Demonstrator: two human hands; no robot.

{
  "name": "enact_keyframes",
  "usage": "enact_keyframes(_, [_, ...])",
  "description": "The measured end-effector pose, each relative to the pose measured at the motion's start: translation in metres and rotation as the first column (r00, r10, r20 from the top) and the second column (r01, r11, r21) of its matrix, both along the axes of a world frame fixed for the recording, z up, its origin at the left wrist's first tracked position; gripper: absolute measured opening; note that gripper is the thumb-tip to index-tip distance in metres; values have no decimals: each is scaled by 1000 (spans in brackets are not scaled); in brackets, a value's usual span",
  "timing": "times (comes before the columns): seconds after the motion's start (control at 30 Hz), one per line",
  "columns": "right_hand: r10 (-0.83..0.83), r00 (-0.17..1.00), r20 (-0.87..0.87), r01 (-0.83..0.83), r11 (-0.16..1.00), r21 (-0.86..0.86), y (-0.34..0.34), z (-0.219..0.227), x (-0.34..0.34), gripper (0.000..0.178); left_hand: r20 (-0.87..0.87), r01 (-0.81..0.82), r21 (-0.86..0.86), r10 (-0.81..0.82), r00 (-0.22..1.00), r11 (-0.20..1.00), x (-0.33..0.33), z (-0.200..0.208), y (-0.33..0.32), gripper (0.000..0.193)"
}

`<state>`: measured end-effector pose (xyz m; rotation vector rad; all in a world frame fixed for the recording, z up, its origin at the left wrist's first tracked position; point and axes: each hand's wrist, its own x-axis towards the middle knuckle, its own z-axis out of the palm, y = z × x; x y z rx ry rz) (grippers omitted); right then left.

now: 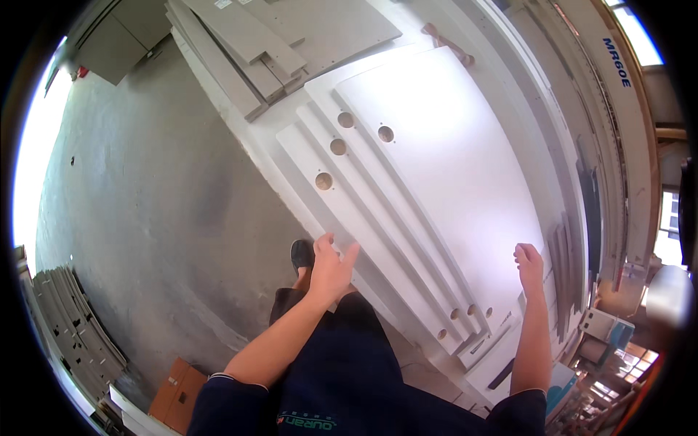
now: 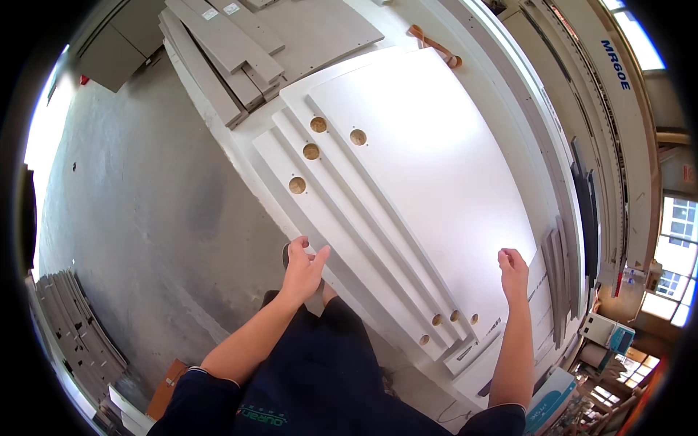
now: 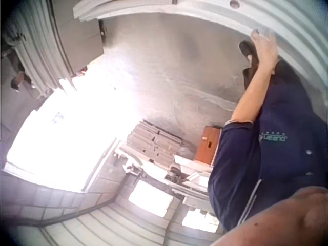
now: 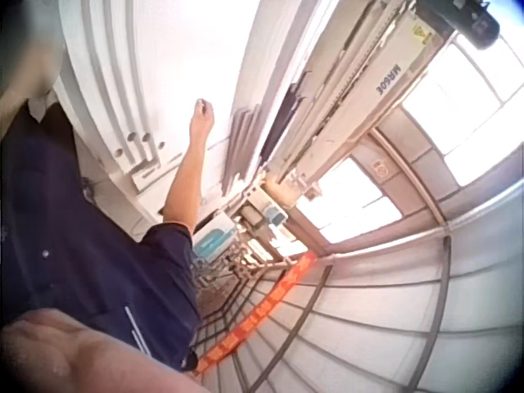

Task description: The person picks up white cabinet door panels from a stack and places them onto a workbench. They then use a caulking gun to apply adhesive into the pre-drilled holes on the edges of the panels.

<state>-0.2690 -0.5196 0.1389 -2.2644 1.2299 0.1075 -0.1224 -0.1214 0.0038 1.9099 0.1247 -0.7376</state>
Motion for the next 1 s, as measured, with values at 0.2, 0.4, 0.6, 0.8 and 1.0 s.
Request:
enact_keyframes(0.2, [102, 993, -55, -115, 915, -386, -165, -102, 61, 45, -102, -31, 183, 50, 993, 983, -6, 7, -16, 85])
enact_keyframes(0.4, [24, 998, -54, -34, 980, -196, -252, -164, 131, 55, -37, 63, 432, -52, 998, 900, -7, 8, -49, 81])
enact_keyframes(0.6, [26, 992, 125, -29, 999, 19, -254, -185, 164, 54, -19, -40, 458, 55, 998, 888, -14, 4, -53, 81])
enact_keyframes(0.8, [67, 995, 81, -68, 998, 16, -261, -155, 163, 52, 21, -133, 512, 143, 990, 848, -10, -2, -63, 84])
enact_keyframes(1.0, [125, 991, 51, -127, 991, 31, -247, -122, 167, 49, 72, -149, 585, 132, 989, 798, -13, -19, -61, 85])
